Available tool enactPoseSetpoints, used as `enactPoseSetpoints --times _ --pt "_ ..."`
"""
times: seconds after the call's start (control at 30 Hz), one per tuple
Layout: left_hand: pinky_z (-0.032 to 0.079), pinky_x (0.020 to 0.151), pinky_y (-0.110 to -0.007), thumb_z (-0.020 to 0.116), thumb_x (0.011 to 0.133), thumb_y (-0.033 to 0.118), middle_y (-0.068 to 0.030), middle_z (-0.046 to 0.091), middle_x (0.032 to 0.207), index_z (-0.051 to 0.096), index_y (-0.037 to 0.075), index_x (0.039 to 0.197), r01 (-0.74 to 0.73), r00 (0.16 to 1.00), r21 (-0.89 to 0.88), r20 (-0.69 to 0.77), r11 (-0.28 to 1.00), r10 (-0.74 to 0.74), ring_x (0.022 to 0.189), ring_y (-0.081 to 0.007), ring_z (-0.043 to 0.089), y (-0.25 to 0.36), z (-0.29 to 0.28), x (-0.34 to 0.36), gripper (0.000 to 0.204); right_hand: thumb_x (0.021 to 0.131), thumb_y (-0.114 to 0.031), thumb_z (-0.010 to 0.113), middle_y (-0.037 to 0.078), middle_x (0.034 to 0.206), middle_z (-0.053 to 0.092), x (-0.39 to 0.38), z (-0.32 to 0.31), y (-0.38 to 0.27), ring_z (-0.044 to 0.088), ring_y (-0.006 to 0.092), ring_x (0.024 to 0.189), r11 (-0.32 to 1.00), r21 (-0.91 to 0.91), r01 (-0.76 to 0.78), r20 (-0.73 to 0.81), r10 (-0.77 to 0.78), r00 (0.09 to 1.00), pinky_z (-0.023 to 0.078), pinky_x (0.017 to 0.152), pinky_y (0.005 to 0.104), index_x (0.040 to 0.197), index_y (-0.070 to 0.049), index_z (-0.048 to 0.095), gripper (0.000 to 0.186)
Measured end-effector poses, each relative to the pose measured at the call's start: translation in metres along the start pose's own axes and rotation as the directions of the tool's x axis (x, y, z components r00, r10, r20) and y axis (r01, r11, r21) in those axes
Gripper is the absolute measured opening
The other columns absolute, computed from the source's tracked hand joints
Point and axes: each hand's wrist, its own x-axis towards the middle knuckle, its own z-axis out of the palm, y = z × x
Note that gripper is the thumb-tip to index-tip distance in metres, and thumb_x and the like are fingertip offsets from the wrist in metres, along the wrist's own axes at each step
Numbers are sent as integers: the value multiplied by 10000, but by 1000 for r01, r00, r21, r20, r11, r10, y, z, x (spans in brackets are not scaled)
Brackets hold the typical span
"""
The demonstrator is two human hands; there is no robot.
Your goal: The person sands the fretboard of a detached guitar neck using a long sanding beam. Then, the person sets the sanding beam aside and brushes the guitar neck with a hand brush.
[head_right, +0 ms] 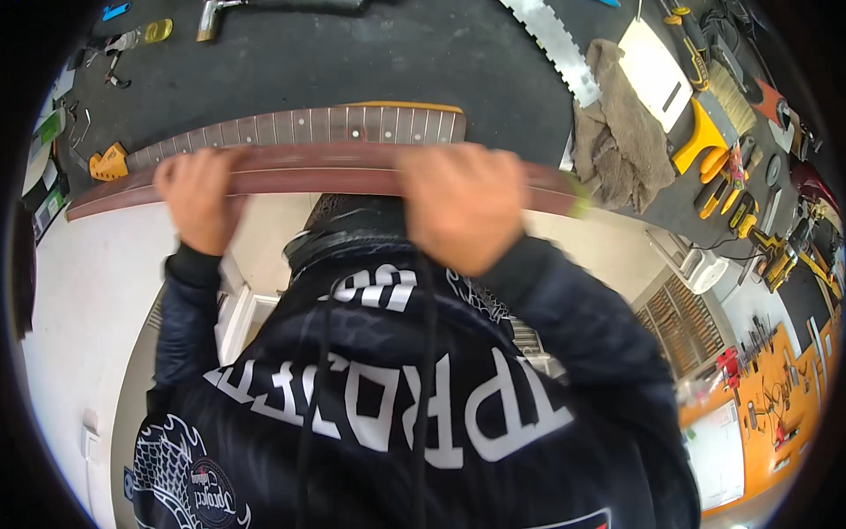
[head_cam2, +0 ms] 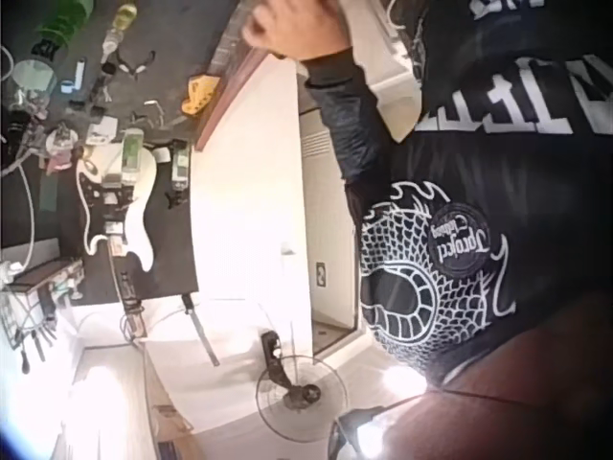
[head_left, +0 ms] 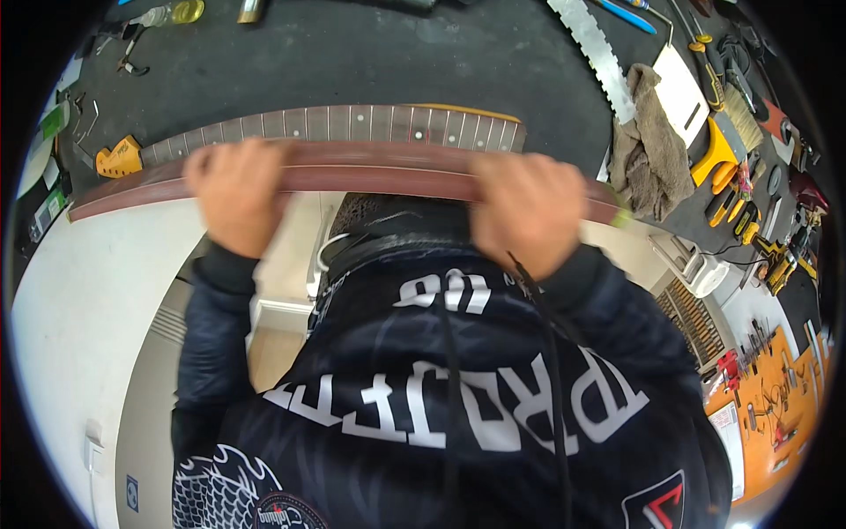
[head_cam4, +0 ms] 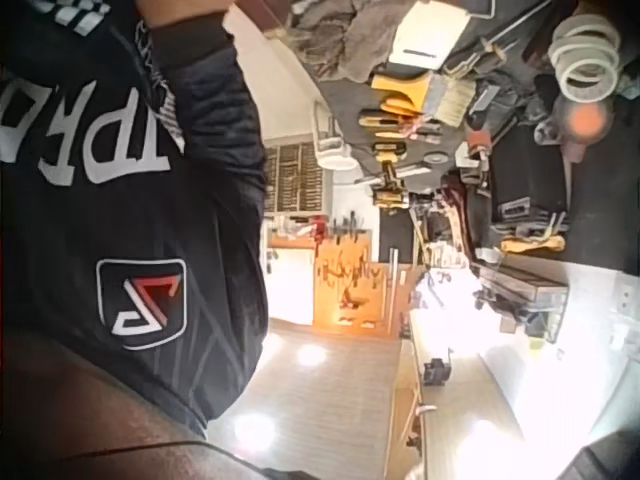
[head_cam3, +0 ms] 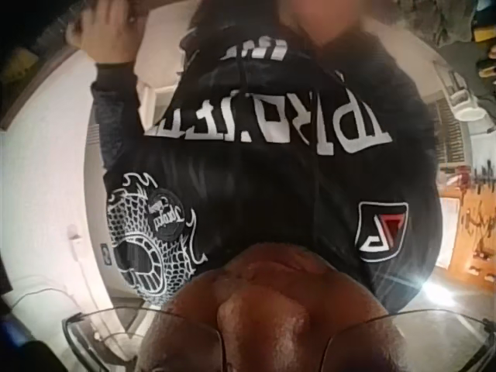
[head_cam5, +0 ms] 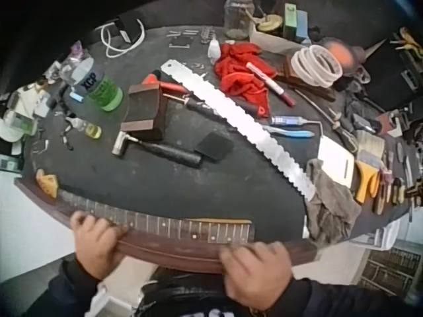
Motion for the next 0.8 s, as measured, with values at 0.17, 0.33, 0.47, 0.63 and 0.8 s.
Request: enactPoseSetpoints --times 0.17,0.33,0.47,0.63,0.8 --pt "341 1035 -448 755 669 87 29 662 986 740 192 1171 30 996 -23 -79 999 -31 989 -199 616 10 2 -7 514 733 -165 702 16 952 666 -9 -6 -7 615 216 829 997 -83 -9 58 14 998 421 691 383 1110 -87 704 385" --pt "383 995 -422 763 683 98 48 636 965 724 230 1113 -68 996 -33 -52 997 66 945 -173 601 81 7 44 452 661 -82 716 55 989 704 -44 -35 51 632 247 791 996 -81 -22 47 26 999 429 679 394 1130 -70 710 470" --pt "336 972 -432 798 655 101 28 628 965 735 200 1126 35 999 23 -13 999 -35 965 -210 600 -15 -1 -1 486 714 -137 699 4 830 575 18 6 -8 586 203 772 999 -43 4 -9 -5 1000 401 651 377 1042 -119 696 329" --pt "385 1005 -436 795 673 125 19 611 975 724 190 1118 -41 999 -8 25 999 41 981 -199 603 71 -1 40 455 667 -93 742 10 933 678 -26 -41 67 606 225 769 998 -63 26 115 -19 993 407 655 392 1073 -98 710 408" --pt "408 999 -462 739 740 150 15 603 934 690 195 1017 -52 999 81 -9 995 53 937 -191 610 28 2 35 285 671 -98 707 8 859 630 -1 -25 34 606 216 757 999 -22 -30 88 32 996 409 662 388 1017 -110 702 346"
